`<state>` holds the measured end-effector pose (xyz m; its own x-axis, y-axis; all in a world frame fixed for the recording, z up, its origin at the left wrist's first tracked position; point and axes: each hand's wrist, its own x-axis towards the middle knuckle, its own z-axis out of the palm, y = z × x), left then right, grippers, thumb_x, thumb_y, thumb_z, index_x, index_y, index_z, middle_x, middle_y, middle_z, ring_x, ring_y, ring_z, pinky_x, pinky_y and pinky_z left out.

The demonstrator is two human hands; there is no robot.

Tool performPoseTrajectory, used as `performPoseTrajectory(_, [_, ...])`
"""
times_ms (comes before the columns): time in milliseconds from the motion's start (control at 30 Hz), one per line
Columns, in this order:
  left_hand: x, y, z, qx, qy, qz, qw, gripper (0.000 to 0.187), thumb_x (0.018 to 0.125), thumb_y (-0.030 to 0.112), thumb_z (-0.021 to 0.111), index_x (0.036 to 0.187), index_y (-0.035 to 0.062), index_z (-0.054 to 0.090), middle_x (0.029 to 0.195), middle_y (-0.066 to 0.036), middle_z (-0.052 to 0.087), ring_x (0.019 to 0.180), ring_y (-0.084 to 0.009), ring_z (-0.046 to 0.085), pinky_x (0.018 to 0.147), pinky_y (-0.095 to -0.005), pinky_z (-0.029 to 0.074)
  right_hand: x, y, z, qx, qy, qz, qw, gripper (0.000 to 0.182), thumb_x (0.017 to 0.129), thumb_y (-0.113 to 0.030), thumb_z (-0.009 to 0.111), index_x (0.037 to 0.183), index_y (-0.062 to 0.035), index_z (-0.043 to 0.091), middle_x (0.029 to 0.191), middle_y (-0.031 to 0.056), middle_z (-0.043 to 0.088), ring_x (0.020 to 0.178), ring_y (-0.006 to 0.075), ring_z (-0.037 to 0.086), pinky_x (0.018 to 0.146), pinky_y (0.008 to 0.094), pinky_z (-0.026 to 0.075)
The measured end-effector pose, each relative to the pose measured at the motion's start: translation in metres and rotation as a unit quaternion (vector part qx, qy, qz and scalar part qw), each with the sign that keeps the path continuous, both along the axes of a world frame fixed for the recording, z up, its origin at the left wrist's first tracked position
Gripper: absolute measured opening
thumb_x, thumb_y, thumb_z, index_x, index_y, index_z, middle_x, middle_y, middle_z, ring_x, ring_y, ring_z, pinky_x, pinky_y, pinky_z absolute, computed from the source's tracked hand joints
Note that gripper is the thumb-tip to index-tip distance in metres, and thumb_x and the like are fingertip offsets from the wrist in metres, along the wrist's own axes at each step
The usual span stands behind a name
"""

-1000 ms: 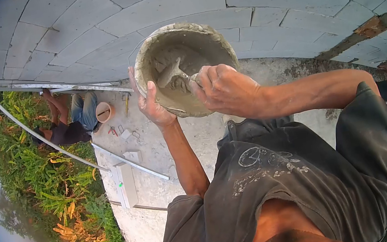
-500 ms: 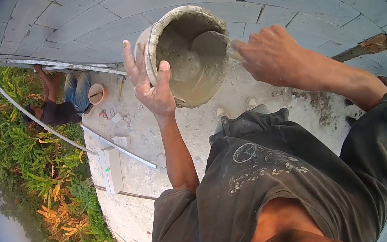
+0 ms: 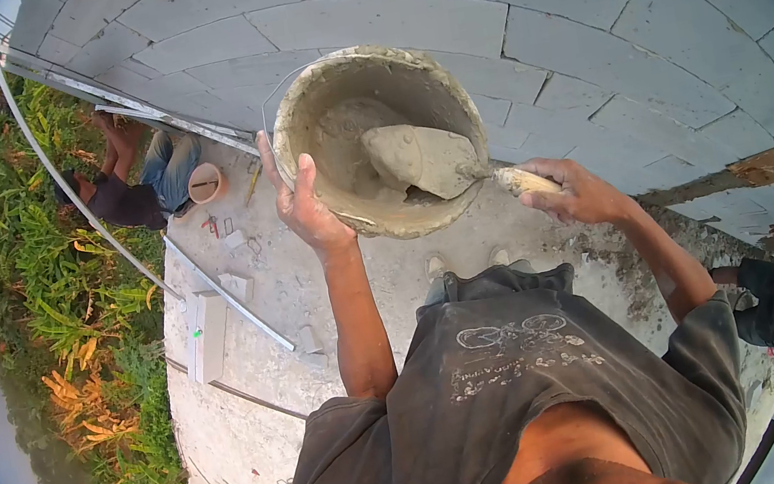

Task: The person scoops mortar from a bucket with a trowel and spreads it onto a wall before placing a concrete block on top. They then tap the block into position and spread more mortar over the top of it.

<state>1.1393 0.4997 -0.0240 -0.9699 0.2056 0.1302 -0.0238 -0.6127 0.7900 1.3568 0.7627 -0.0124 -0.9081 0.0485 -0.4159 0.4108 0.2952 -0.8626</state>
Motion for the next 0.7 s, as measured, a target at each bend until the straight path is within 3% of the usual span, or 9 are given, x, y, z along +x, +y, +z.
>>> performPoseTrajectory(100, [-0.004,0.012,-0.017,0.031,-0.023,0.021,0.999,0.070,0.093,0.007,0.056,0.157,0.0002,0.029,0.143,-0.019,0.052,0.127,-0.0296,0.055,0.109,-0.0416,0.044,-0.003,0.009,0.020,-0.055,-0.005,0.019,0.998,0.052,0.098,-0.037,0.067,0.137,-0.0037,0.057,0.072,-0.0013,0.056,0.055,0.0078,0.051,0.049,0.0255,0.043])
performPoseTrajectory(233, [-0.019,0.014,-0.055,0.127,-0.163,-0.002,0.978,0.055,0.095,0.015,0.055,0.146,-0.0026,0.044,0.139,-0.020,0.056,0.125,-0.0339,0.056,0.108,-0.0453,0.045,-0.022,0.027,0.064,-0.142,-0.072,0.035,0.987,0.052,0.101,-0.040,0.062,0.138,-0.0042,0.057,0.070,-0.0005,0.055,0.052,0.0077,0.050,0.045,0.0243,0.041])
performPoseTrajectory(333, [-0.023,0.016,-0.041,0.214,-0.200,-0.052,0.955,0.050,0.097,0.020,0.051,0.140,-0.0035,0.049,0.138,-0.021,0.057,0.124,-0.0370,0.056,0.108,-0.0489,0.045,-0.041,0.039,0.091,-0.178,-0.063,0.036,0.981,0.058,0.100,-0.046,0.059,0.139,-0.0044,0.056,0.069,0.0003,0.053,0.049,0.0074,0.048,0.041,0.0233,0.038])
performPoseTrajectory(400, [-0.038,0.018,-0.036,0.205,-0.203,-0.047,0.956,0.053,0.098,0.026,0.049,0.142,-0.0040,0.047,0.140,-0.022,0.055,0.125,-0.0391,0.055,0.109,-0.0513,0.043,-0.061,0.046,0.122,-0.174,-0.023,0.022,0.984,0.059,0.100,-0.047,0.058,0.138,-0.0020,0.056,0.069,0.0012,0.054,0.047,0.0070,0.047,0.038,0.0223,0.035])
performPoseTrajectory(533, [-0.073,0.017,-0.029,0.209,-0.179,-0.077,0.958,0.056,0.098,0.029,0.051,0.143,-0.0044,0.046,0.141,-0.022,0.054,0.127,-0.0386,0.054,0.110,-0.0505,0.041,-0.111,0.048,0.208,-0.106,0.128,-0.050,0.985,0.051,0.101,-0.048,0.056,0.119,-0.0007,0.060,0.068,0.0020,0.054,0.044,0.0049,0.047,0.034,0.0192,0.035])
performPoseTrajectory(700, [-0.124,0.009,-0.018,0.242,-0.169,-0.122,0.948,0.053,0.100,0.027,0.047,0.142,-0.0044,0.047,0.140,-0.022,0.055,0.124,-0.0395,0.056,0.108,-0.0515,0.044,-0.207,0.070,0.300,0.077,0.289,-0.113,0.948,0.050,0.098,-0.051,0.058,0.112,-0.0029,0.061,0.068,0.0005,0.053,0.042,0.0035,0.045,0.034,0.0185,0.035])
